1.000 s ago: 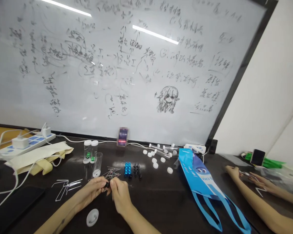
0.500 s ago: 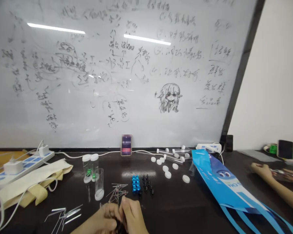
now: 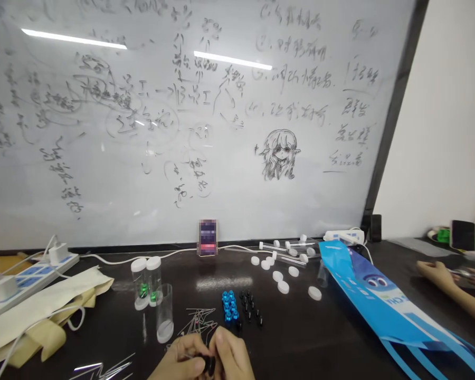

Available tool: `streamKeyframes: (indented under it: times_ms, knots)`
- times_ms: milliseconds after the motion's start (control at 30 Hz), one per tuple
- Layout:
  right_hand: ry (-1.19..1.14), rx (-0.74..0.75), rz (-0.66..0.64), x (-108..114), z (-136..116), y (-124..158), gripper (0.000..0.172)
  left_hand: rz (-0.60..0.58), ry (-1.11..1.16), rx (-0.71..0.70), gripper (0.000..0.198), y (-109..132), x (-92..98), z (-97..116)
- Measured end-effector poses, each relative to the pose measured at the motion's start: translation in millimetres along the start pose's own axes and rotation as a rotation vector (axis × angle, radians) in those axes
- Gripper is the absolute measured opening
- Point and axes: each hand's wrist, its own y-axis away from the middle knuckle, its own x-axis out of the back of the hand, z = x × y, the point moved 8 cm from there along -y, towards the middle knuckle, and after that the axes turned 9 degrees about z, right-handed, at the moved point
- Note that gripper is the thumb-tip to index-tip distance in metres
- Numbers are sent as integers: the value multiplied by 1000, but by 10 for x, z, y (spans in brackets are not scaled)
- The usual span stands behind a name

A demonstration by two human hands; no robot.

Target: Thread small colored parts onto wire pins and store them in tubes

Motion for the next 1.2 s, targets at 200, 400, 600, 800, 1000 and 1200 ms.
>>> streamKeyframes:
  times_ms: [200,400,600,800,1000,1200]
  knots:
    - [-31,10,-68,-93,-38,-102,64,96,84,-13,25,88,-55,89]
    - [-51,52,-135,-138,-38,-87,61,145,110,-23,23,141,-66,150]
    - [-51,151,-206,-191,-161,-9,47,186,128,-89,23,111,-11,198]
    - [-57,146,-180,-195,-179,24,39,218,109,-112,20,121,29,207]
    - [-52,153,-172,-194,-206,50,36,175,119,-107,16,161,-17,227]
    - [15,180,-168,-188,-259,106,40,157,82,-73,16,174,-65,216]
